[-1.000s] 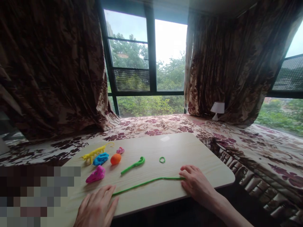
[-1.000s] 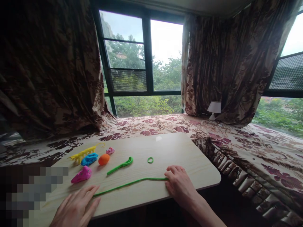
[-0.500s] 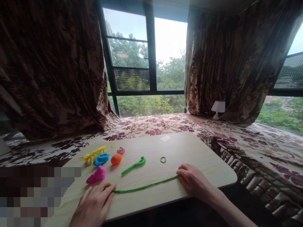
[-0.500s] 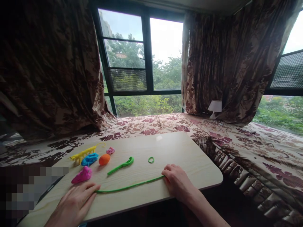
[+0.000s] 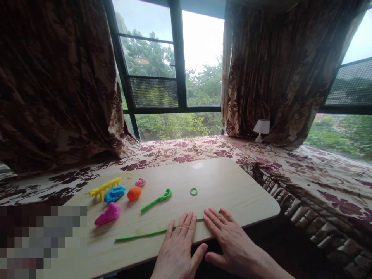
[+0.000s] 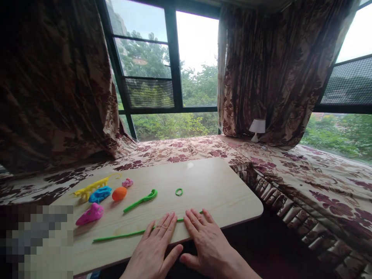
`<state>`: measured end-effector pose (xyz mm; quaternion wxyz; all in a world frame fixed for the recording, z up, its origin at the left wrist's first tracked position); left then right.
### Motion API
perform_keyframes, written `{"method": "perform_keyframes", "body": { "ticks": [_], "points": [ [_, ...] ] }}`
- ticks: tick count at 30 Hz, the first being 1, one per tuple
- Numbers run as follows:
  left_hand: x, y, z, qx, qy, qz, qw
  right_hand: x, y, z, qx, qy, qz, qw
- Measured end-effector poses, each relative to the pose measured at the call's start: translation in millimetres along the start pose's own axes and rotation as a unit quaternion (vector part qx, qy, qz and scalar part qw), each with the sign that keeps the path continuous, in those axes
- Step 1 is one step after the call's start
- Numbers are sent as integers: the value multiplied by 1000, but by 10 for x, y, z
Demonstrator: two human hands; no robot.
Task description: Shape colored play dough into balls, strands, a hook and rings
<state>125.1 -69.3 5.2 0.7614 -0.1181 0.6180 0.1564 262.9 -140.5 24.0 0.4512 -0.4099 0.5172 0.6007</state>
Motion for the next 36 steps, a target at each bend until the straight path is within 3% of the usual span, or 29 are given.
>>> {"method": "perform_keyframes", "body": {
  "ticks": [5,11,16,22,28,33,36],
  "points": [
    [-87,-9,20,-37,3,1,999,21,-14,68,21,9,-7,1000],
    [-37,-45,-2,-23,0,0,1000,88,-20,-54,4,23,-18,1000],
    [-55,-18,46,-42,-3,-6,999,83,-65,37,24,22,-33,999],
    [-48,-94,-65,-7,-8,-6,1000,125,-57,-109,1,23,-31,999],
    [-74,-59,0,-32,-10,-8,999,121,-84,25,37,18,-48,998],
    [-58,-124,-56,-9,-13,-14,1000,150,-92,-64,10,20,-51,998],
    [-89,-106,-6,-34,-14,-21,999,149,-128,-22,23,12,-59,998]
  ]
}}
Point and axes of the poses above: each hand's wrist, its own z-axis towards the middle knuckle, its own x-axis out of the palm, y = z × x, the point moved 4 cm from there along z, towards the middle knuckle, and after that the axes turned 10 degrees about x, right-handed, at the moved point
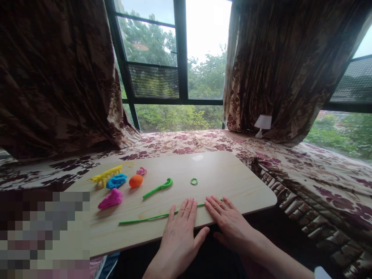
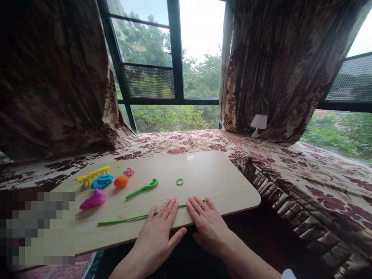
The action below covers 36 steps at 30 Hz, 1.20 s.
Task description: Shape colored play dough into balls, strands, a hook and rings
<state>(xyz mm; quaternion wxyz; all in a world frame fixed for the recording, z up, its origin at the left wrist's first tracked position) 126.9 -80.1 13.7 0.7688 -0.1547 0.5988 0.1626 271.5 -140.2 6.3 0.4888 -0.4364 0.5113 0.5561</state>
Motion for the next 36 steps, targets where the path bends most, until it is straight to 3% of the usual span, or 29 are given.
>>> {"method": "perform_keyframes", "body": {
  "ticks": [10,15,19,22,26,30,33,36],
  "points": [
    [-14,-35,-47,15,2,-19,1000,64,11,-45,-2,-23,-12,1000],
    [-117,126,-10,-11,9,-10,1000,-40,-42,59,14,-7,-13,1000],
    [-189,554,-401,-86,-29,45,995,-173,46,38,1,-13,13,1000],
    [-143,875,-748,-152,-17,71,986,-190,206,47,-33,-2,36,999],
    [-83,1000,-967,-164,-3,76,984,-165,332,40,-58,10,56,997],
    [-193,895,-841,-151,-43,82,984,-348,212,11,-48,-25,62,997],
    [-388,684,-527,-92,-94,85,988,-582,37,93,-10,-92,50,994],
    [-529,401,-141,-21,-112,51,992,-652,-23,246,-15,-111,40,993]
  ]
}}
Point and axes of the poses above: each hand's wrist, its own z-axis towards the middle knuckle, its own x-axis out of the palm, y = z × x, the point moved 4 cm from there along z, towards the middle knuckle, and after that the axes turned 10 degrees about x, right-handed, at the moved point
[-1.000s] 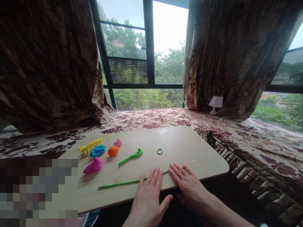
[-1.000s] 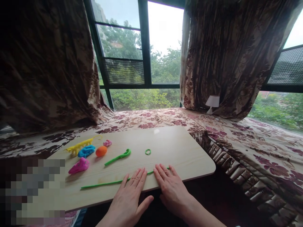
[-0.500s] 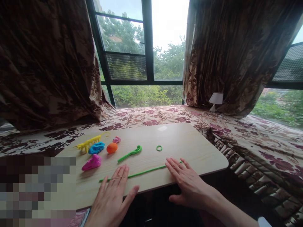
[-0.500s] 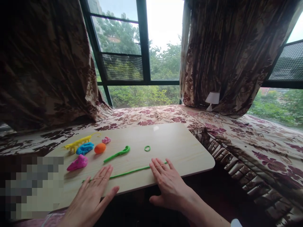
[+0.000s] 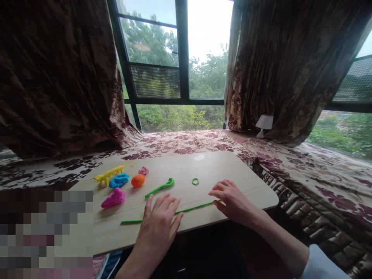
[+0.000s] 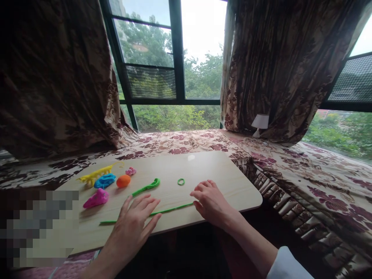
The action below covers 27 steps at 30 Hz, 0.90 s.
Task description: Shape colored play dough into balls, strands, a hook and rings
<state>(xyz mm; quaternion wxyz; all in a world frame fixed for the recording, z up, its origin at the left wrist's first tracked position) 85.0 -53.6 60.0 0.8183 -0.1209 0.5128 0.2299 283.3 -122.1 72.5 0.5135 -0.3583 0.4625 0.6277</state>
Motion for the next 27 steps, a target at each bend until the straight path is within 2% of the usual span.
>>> {"method": "perform_keyframes", "body": {
  "ticks": [3,6,10,17,23,25,27],
  "points": [
    [49,-228,285,25,0,-51,998,144,47,123,-22,11,-7,1000],
    [178,-315,395,22,1,-86,996,272,104,187,-19,6,-19,1000],
    [266,-318,393,14,-6,-109,994,291,146,206,-21,20,-20,999],
    [249,-341,414,5,-36,-147,989,265,161,248,10,34,-16,999],
    [319,-346,422,-12,-48,-126,991,285,203,243,12,27,-29,999],
    [320,-350,414,-15,-51,-123,991,318,188,256,36,24,-12,999],
    [312,-350,407,-20,-55,-118,991,351,107,295,101,5,64,993]
  ]
}}
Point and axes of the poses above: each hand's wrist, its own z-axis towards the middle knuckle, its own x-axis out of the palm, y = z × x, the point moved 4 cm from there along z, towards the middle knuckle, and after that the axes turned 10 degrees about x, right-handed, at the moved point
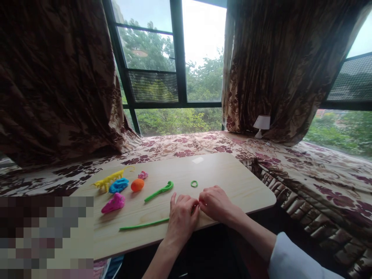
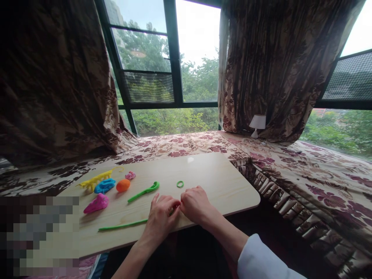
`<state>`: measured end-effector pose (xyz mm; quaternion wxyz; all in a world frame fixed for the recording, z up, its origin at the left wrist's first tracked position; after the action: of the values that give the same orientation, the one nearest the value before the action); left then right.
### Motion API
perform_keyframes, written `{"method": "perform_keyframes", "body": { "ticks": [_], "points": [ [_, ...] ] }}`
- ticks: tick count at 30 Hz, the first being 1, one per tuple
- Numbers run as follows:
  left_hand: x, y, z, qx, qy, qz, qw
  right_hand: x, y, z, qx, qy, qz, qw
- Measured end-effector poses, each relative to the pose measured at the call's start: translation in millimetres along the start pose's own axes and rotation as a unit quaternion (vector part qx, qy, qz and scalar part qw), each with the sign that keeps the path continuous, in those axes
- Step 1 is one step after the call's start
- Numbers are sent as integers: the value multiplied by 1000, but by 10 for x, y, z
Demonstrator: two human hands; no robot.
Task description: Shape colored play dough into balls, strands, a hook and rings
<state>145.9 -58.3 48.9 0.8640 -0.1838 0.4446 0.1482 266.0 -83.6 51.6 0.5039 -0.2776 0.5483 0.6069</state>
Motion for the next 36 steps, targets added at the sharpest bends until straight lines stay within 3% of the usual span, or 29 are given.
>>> {"method": "perform_keyframes", "body": {
  "ticks": [3,6,7,10,11,13,15,18,24,27,30,34,36],
  "points": [
    [-4,13,4,-7,-3,9,1000,19,-208,105,118,-18,216,969],
    [6,39,28,-10,2,5,1000,-12,-383,147,166,-37,392,904],
    [1,46,37,-11,-1,-1,1000,-29,-420,135,174,-41,456,872],
    [-83,31,42,-16,-34,-40,999,-57,-434,35,188,-35,657,729],
    [-137,11,29,-22,-58,-64,996,-67,-404,-9,187,-35,694,695],
    [-259,-39,-29,-59,-120,-150,980,-84,-315,-99,183,-48,740,646],
    [-335,-94,-120,-123,-171,-273,939,-86,-189,-177,172,-56,764,619],
    [-323,-188,-245,-186,-183,-395,881,-48,12,-265,154,-52,783,600],
    [-225,-113,-363,-212,-197,-441,849,72,185,-336,137,-50,791,594],
    [-224,-86,-388,-241,-194,-496,811,98,181,-340,139,-62,790,594],
    [-238,-108,-419,-286,-229,-560,743,101,194,-368,136,-70,783,603],
    [-194,-118,-459,-327,-285,-649,625,129,249,-449,131,-68,768,623],
    [-168,-100,-473,-336,-296,-677,584,160,284,-482,127,-62,762,632]
  ]
}}
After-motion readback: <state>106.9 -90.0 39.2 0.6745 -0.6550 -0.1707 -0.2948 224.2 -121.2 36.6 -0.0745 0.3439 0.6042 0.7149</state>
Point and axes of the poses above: each hand's wrist, its own z-axis towards the middle knuckle, its own x-axis out of the palm, y = z × x, the point moved 4 cm from there along z, towards the middle knuckle, and after that the axes turned 10 degrees about x, right-handed, at the moved point
